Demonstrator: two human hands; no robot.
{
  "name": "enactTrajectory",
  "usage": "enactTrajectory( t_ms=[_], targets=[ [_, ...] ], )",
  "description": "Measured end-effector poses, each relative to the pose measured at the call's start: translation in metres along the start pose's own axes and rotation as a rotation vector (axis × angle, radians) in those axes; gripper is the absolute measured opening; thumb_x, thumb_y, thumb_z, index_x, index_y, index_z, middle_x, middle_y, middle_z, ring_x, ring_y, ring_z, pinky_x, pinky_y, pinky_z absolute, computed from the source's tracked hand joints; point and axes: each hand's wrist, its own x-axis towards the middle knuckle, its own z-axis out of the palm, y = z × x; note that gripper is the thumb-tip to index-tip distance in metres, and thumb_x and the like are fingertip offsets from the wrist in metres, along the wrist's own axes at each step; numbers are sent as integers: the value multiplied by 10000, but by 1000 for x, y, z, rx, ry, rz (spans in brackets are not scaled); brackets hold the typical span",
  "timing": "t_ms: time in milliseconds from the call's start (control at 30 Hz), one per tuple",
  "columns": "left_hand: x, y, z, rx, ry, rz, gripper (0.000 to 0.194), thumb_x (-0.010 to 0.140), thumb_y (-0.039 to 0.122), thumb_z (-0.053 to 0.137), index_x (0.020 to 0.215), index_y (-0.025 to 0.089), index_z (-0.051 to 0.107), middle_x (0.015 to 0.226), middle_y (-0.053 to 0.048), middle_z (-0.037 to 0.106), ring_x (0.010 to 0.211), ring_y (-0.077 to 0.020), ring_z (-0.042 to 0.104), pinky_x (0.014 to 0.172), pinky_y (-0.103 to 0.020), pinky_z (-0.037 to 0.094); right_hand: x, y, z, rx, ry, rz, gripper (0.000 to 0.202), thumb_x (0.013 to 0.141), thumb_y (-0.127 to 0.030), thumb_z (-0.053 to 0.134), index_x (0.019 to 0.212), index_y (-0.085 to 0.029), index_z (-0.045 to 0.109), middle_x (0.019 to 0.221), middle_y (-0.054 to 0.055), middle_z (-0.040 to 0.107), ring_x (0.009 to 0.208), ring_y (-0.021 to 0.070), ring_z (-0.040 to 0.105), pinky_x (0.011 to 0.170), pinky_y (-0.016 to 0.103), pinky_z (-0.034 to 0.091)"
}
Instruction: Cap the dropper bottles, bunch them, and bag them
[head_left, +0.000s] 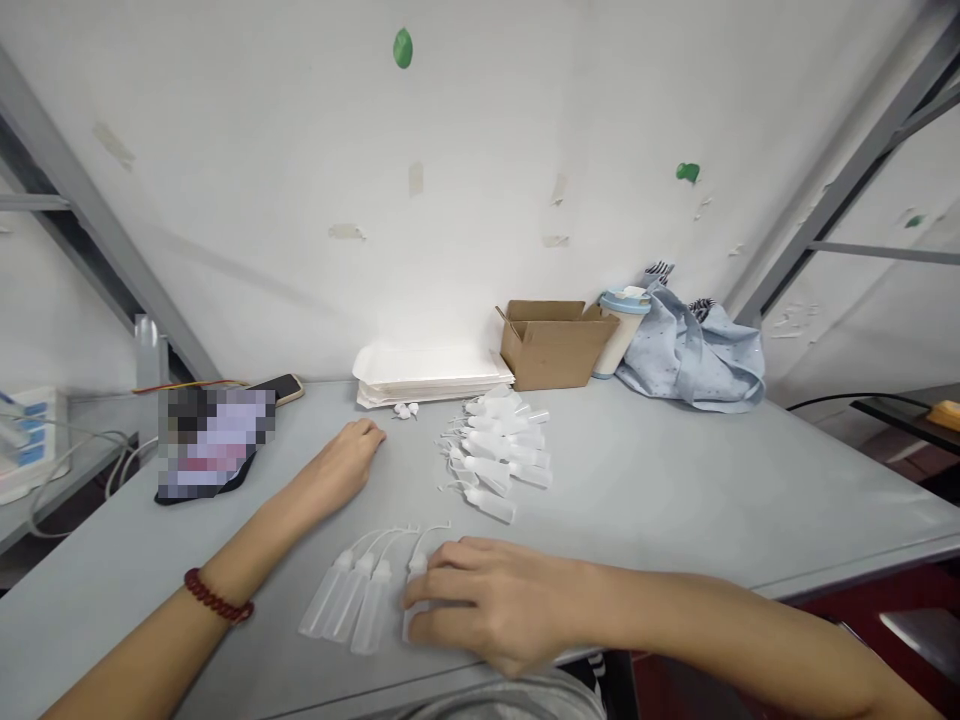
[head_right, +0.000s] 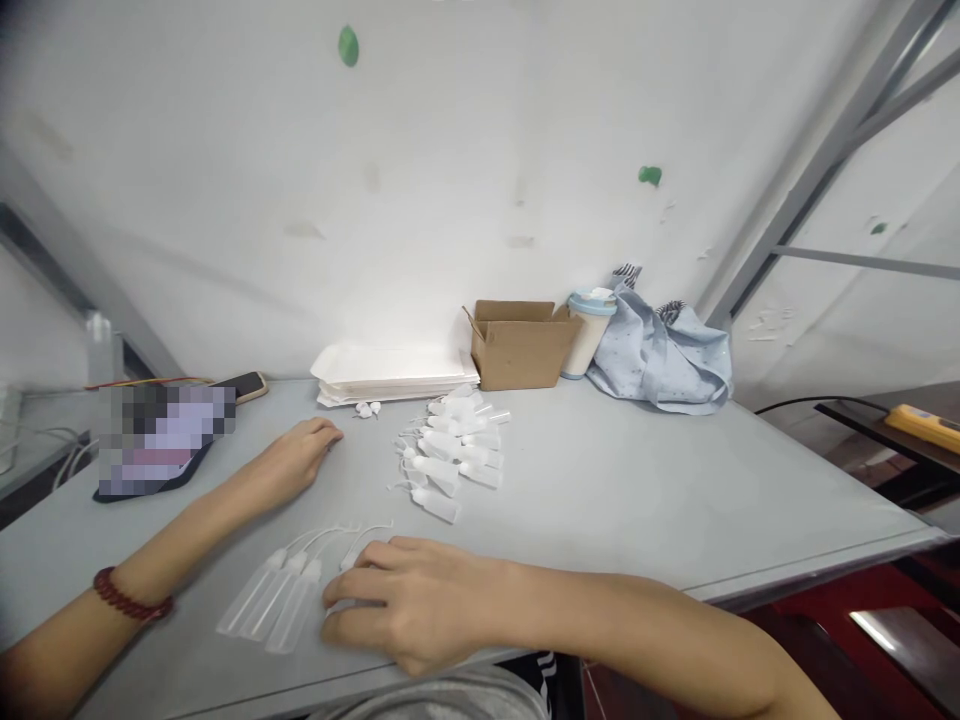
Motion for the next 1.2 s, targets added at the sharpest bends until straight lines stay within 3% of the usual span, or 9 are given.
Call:
enactTrajectory(
  t_ms=[167, 367, 633, 867, 1200],
  targets=[
    [1, -2, 1, 21, -20, -8, 349, 757, -17, 316, 904, 114, 605, 991, -141, 579, 932, -249, 552, 806, -362, 444, 0, -1, 0, -25, 72, 36, 187, 884, -194, 440, 923, -147, 617, 1104, 53, 588, 848, 154, 463, 802, 241, 424],
    [1, -4, -2, 40, -18, -42, 274, 786, 40, 352, 829, 142, 602, 900, -114, 586, 839, -232, 569, 751, -338, 442, 0, -1, 3, -108, 161, 160, 284, 909, -341, 462, 717, -162, 570, 999, 50, 600, 744, 138, 488, 649, 256, 427],
    [2, -5, -3, 46, -24, -71, 255, 795, 76, 364, 803, 152, 607, 861, -100, 591, 799, -222, 581, 726, -325, 439, -1, 1, 2, -121, 104, 326, 169, 865, -286, 539, 780, -140, 531, 839, 74, 558, 679, 144, 480, 559, 251, 399],
    [2, -4, -3, 34, -28, -85, 245, 779, 65, 380, 806, 151, 607, 863, -105, 586, 811, -226, 575, 727, -327, 433, 0, 2, -1, 6, 34, 490, 288, 835, -334, 576, 1008, -116, 503, 946, 94, 579, 803, 186, 526, 648, 281, 440],
    [-2, -1, -7, 20, -56, -94, 294, 705, -13, 387, 821, 160, 595, 867, -82, 571, 788, -202, 569, 721, -305, 426, 1, 1, -5, 21, -57, 448, 388, 890, -308, 480, 1251, -172, 447, 996, 95, 540, 841, 182, 517, 667, 277, 449]
  ],
)
